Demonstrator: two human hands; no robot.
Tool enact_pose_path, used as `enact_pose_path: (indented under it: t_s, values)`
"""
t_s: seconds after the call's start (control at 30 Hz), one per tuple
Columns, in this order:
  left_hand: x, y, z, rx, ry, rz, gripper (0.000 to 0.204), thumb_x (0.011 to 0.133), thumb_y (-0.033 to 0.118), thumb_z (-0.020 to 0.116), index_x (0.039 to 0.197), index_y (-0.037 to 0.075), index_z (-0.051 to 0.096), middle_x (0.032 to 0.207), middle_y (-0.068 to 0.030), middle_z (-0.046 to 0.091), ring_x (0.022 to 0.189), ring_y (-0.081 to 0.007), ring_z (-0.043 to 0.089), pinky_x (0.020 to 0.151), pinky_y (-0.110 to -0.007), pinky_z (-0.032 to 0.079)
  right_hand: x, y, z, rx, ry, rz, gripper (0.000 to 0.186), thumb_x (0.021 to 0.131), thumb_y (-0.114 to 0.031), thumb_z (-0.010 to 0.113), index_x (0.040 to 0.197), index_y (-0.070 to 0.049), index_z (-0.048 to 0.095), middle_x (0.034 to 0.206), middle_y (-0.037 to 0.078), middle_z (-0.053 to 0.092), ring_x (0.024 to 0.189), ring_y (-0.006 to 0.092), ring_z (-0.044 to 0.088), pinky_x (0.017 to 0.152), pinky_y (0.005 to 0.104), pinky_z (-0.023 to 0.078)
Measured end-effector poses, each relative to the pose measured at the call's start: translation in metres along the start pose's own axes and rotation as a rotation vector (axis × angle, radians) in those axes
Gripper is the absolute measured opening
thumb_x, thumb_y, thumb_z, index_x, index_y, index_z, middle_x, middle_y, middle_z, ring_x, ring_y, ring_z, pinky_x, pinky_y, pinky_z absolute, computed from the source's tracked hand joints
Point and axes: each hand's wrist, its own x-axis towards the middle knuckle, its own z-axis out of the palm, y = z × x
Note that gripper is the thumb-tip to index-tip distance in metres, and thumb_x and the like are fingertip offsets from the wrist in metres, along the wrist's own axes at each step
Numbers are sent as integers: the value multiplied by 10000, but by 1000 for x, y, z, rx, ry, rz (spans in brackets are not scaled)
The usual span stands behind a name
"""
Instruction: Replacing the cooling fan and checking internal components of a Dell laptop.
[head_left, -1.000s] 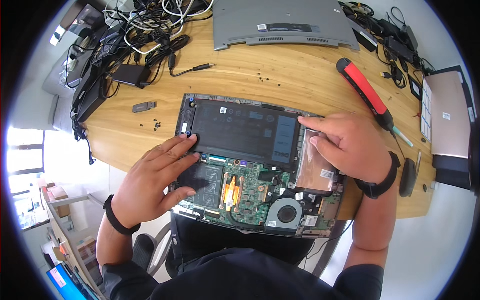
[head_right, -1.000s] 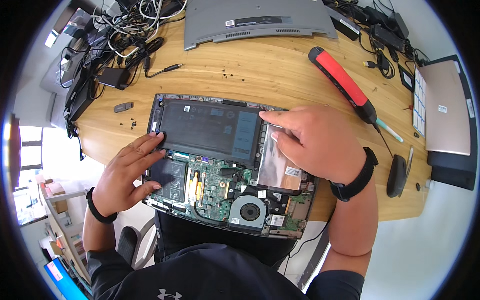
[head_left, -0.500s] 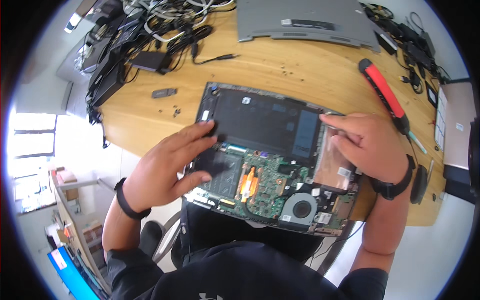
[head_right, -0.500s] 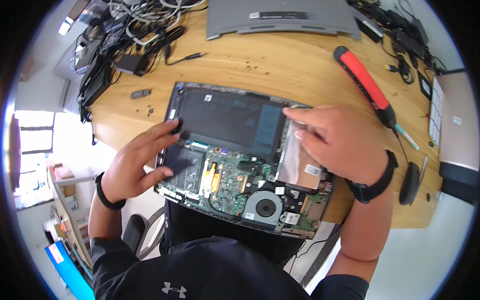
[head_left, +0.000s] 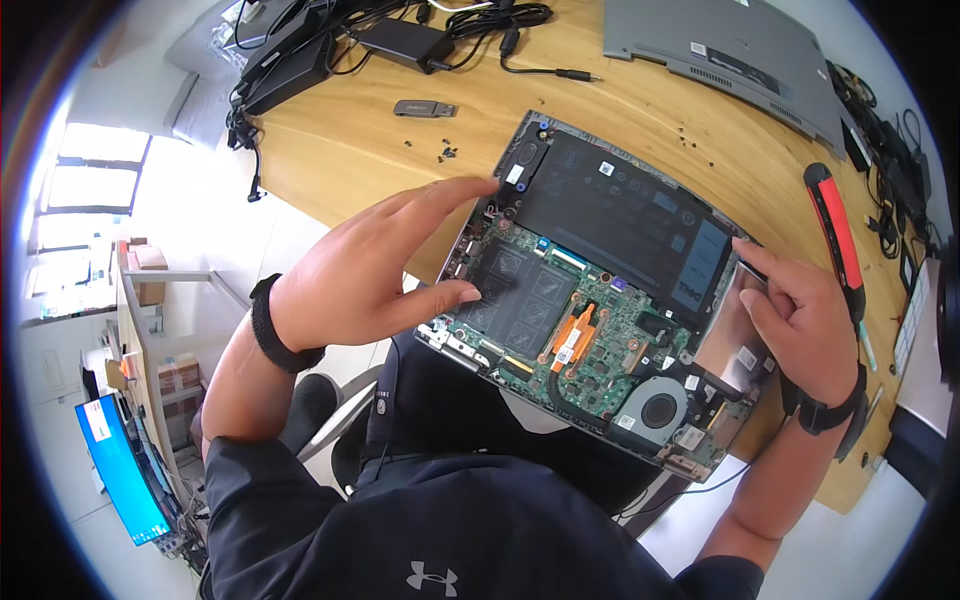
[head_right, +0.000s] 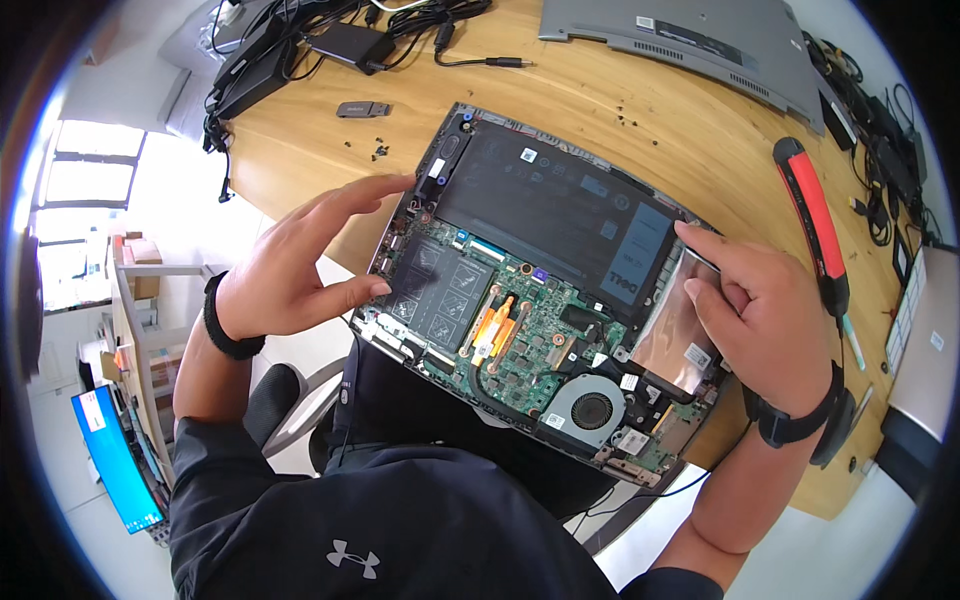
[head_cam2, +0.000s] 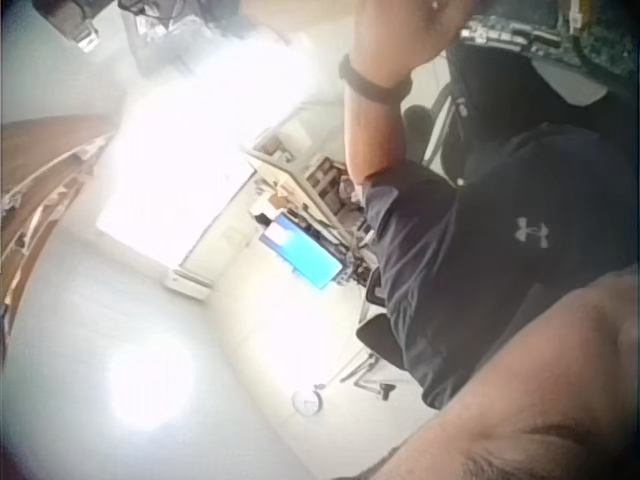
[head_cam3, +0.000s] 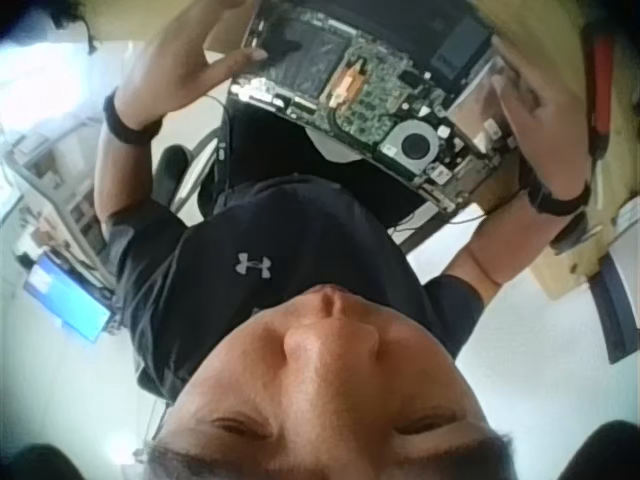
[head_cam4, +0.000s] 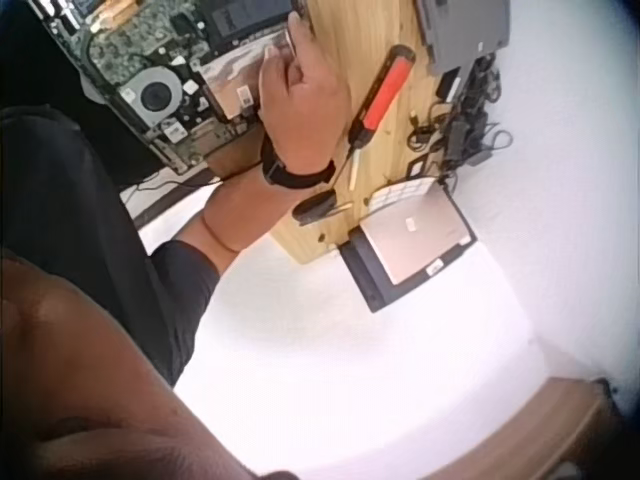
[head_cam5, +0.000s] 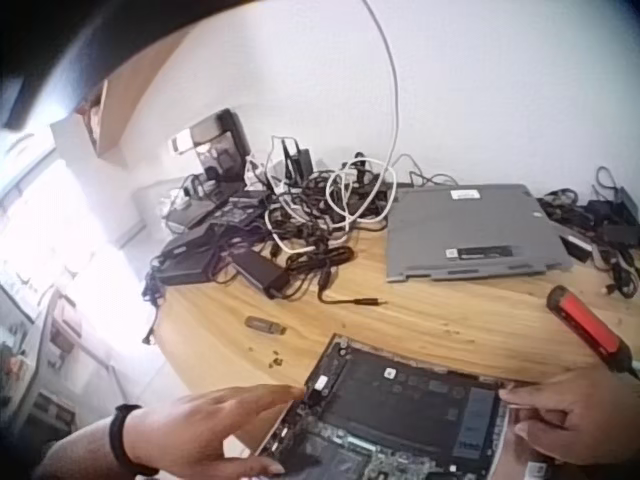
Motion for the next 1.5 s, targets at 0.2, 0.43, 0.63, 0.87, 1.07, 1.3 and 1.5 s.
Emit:
enact_pose_path:
  t_s: [0.2,0.43,0.63,0.87,1.07,1.3,1.5]
  values:
    - [-3,0,-4,-15,-27,27,277,907,145,789,1098,56,610,1425,-180,642,1262,-410,626,1045,-464,521,2,1,2,67,-11,-40,478,844,15,748,1316,-57,745,654,33,331,591,169,394,599,332,366]
    - [3,4,1,38,-11,92,228,881,128,809,1020,53,644,1367,-190,674,1216,-410,654,1014,-472,536,-1,4,0,121,-24,-3,505,845,20,727,1344,-57,733,686,7,314,626,137,363,609,307,338]
    - [12,11,-17,-299,-28,17,165,884,63,793,1000,29,680,1189,-162,738,1095,-354,699,965,-421,534,-1,3,-1,58,17,-20,478,847,3,762,1320,-66,750,637,5,308,612,136,362,606,319,354]
    - [64,20,-31,-298,-15,-56,181,930,116,786,1047,10,698,947,-41,691,858,-131,627,798,-293,493,-12,1,-19,63,300,162,150,935,-34,723,1072,5,769,597,-25,465,538,71,382,510,303,311]
    - [149,26,-30,-161,-154,-22,207,996,169,726,1114,6,678,964,-12,668,871,-92,591,799,-286,494,-14,12,-34,186,645,274,150,968,-125,701,957,17,747,614,0,535,550,79,442,534,294,347]
    - [218,18,17,159,-128,183,181,967,160,691,1074,13,693,931,-100,690,865,-237,656,799,-363,530,-27,21,-56,84,613,410,184,1013,-163,705,1018,16,749,730,-39,650,635,30,507,579,237,396]
    - [247,12,51,241,-147,300,156,932,134,651,1050,42,698,1016,-139,719,987,-354,679,873,-435,540,-42,21,-36,-252,395,376,242,861,-109,770,1062,21,735,857,110,731,798,237,703,756,362,549]
